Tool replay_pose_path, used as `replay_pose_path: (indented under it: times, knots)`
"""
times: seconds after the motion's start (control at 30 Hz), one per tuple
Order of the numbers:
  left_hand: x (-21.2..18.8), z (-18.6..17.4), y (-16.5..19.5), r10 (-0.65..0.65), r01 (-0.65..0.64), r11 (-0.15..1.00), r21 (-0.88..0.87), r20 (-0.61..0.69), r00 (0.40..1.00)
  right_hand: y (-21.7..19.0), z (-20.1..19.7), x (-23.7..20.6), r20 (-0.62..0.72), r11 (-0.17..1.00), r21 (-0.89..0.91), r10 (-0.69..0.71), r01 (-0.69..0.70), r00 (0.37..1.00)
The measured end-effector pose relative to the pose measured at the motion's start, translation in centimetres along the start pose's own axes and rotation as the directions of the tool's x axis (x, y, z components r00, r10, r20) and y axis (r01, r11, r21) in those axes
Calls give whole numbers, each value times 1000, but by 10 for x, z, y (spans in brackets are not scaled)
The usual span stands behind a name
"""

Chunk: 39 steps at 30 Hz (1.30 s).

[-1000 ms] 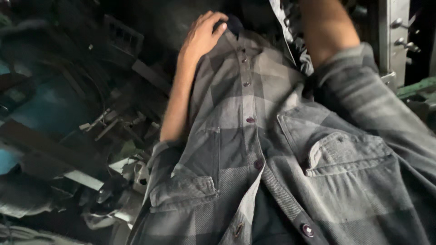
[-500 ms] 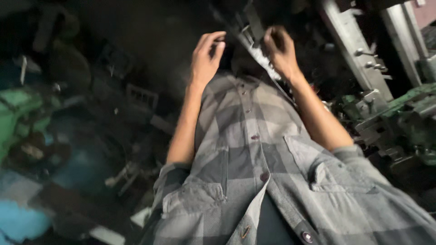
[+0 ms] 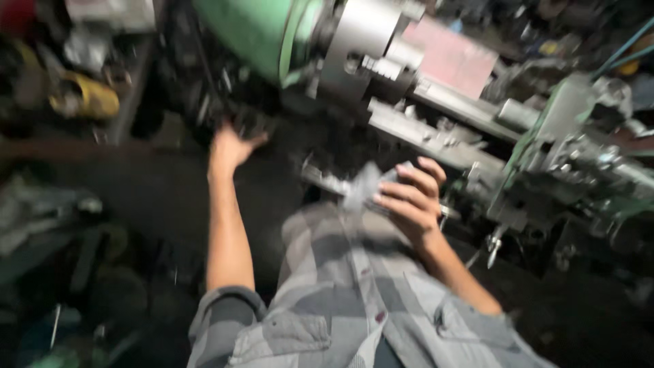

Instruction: The person operates a lathe, fitting a metal workpiece into the chuck and tightening it with a chuck key, then carries a small part to a workbench. There they place a punch on the engine component and strike it with a hammer, then handle the engine cylinder casting on the bench.

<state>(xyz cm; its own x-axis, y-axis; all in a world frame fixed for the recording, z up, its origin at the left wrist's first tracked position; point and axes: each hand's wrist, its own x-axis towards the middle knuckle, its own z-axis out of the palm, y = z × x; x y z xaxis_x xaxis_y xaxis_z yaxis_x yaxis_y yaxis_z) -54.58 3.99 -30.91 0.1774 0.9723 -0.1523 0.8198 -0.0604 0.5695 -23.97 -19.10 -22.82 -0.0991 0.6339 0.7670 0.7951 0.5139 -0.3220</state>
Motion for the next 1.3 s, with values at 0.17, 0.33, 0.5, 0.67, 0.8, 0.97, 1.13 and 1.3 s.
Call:
replay_pose_path:
  times: [0.17, 0.33, 0.5, 0.67, 0.8, 0.97, 1.13, 1.3]
  knots:
    - [9, 15, 15, 55, -59, 994, -96, -41, 998, 1, -13, -6, -248, 975, -203, 41, -93, 968]
    - [-12, 30, 15, 186, -206, 978, -36, -307, 933, 10, -11, -22, -380, 960, -174, 138, -217, 915]
    - [-22, 54, 9, 146, -172, 985, -32, -386, 911, 14, -6, -20, -419, 894, 110, 438, -434, 796]
    - [-27, 77, 4, -66, 54, 997, -50, -303, 951, 32, -4, -12, -220, 915, 70, 402, -397, 889]
    - [-29, 81, 18, 34, 29, 986, 162, -374, 927, 56, -14, -6, 137, 824, 141, 533, -549, 835]
    - [-72, 82, 73, 302, -286, 953, 96, -259, 918, 75, -17, 0, 577, 750, 89, 498, -656, 647]
    - [-116, 97, 116, 455, -269, 761, -591, 191, 870, 78, -10, -7, 686, 527, 206, 523, -825, 506]
    - [-118, 106, 132, 418, -181, 824, -537, 359, 835, 94, -15, -22, 710, 400, 283, 524, -872, 471]
